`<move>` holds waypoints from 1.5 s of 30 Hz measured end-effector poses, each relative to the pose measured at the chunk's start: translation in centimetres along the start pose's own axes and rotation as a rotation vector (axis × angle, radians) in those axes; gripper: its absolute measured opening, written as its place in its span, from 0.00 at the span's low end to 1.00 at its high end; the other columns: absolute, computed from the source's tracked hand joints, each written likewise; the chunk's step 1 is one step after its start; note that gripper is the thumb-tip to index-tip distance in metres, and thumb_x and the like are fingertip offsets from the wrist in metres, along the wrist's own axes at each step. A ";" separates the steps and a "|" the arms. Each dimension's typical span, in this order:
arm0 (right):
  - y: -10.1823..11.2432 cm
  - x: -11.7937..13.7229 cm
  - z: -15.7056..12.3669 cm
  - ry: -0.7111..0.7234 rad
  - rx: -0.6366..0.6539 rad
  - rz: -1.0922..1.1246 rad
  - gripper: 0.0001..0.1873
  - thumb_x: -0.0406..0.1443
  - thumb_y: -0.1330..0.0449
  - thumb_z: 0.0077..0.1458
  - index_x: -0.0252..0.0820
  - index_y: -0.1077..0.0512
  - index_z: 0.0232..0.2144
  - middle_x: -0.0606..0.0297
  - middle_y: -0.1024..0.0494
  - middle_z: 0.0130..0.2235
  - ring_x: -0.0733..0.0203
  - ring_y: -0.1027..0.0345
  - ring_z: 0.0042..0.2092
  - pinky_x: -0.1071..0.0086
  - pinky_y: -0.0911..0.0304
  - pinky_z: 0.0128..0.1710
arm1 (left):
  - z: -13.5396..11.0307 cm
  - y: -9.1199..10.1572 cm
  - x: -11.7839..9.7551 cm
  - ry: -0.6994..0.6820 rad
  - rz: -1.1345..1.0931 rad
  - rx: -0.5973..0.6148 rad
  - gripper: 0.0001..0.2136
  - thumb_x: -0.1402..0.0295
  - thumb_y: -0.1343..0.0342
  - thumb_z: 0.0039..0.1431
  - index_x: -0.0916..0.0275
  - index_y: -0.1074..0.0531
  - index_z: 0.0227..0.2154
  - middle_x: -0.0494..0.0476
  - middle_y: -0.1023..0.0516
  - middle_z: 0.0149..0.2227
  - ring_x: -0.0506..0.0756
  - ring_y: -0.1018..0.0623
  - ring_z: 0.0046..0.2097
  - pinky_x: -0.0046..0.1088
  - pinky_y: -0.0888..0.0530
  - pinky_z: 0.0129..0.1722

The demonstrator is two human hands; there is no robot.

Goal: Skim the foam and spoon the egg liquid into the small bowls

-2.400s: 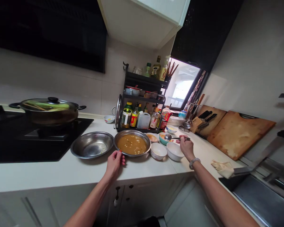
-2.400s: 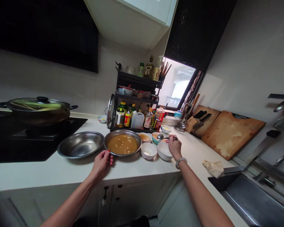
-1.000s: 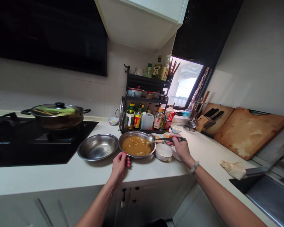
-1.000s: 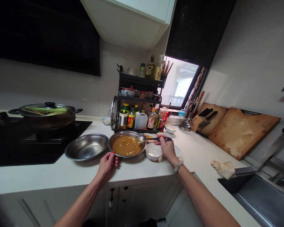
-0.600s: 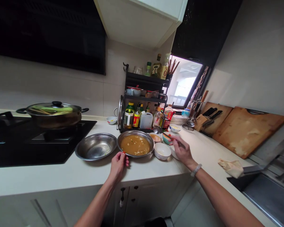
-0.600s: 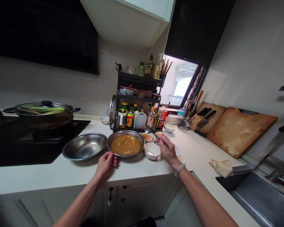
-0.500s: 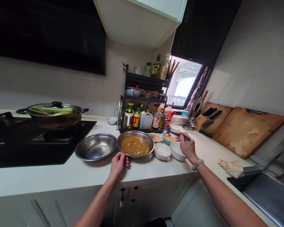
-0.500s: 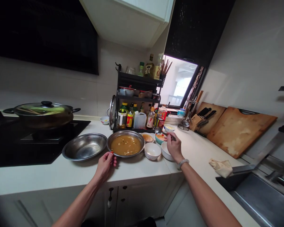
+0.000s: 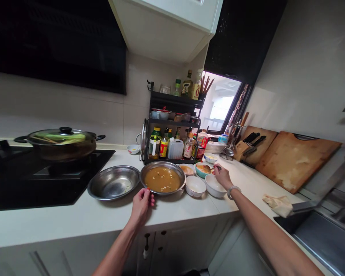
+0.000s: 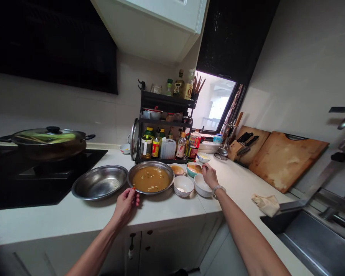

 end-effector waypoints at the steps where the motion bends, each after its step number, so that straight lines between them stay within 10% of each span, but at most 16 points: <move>1: -0.2 -0.1 0.1 -0.018 -0.016 0.011 0.07 0.34 0.47 0.51 0.42 0.28 0.28 0.67 0.25 0.22 0.59 0.27 0.26 0.69 0.34 0.31 | 0.0 0.0 0.1 -0.003 0.000 0.002 0.21 0.50 0.36 0.41 0.64 0.34 0.23 0.49 0.29 0.20 0.46 0.32 0.20 0.21 0.35 0.17; 25: 3.0 -2.1 0.9 -0.398 -0.483 0.453 0.04 0.27 0.46 0.49 0.39 0.36 0.25 0.71 0.30 0.24 0.70 0.32 0.19 0.78 0.32 0.21 | 0.0 0.0 0.0 -0.008 0.006 -0.005 0.19 0.52 0.37 0.42 0.63 0.35 0.23 0.49 0.29 0.20 0.46 0.32 0.20 0.21 0.35 0.18; 45: 2.7 2.9 -0.6 -0.382 -0.334 0.655 0.04 0.27 0.43 0.45 0.38 0.36 0.25 0.70 0.29 0.27 0.68 0.29 0.23 0.72 0.26 0.28 | -0.3 -0.3 -0.5 -0.005 0.011 -0.021 0.20 0.52 0.37 0.40 0.63 0.34 0.23 0.49 0.29 0.20 0.46 0.32 0.19 0.21 0.35 0.18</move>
Point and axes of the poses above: each hand's wrist, its own z-axis towards the middle knuckle, its own y-axis out of the back of the hand, x = y × z, the point moved 3 cm from there along z, towards the middle knuckle
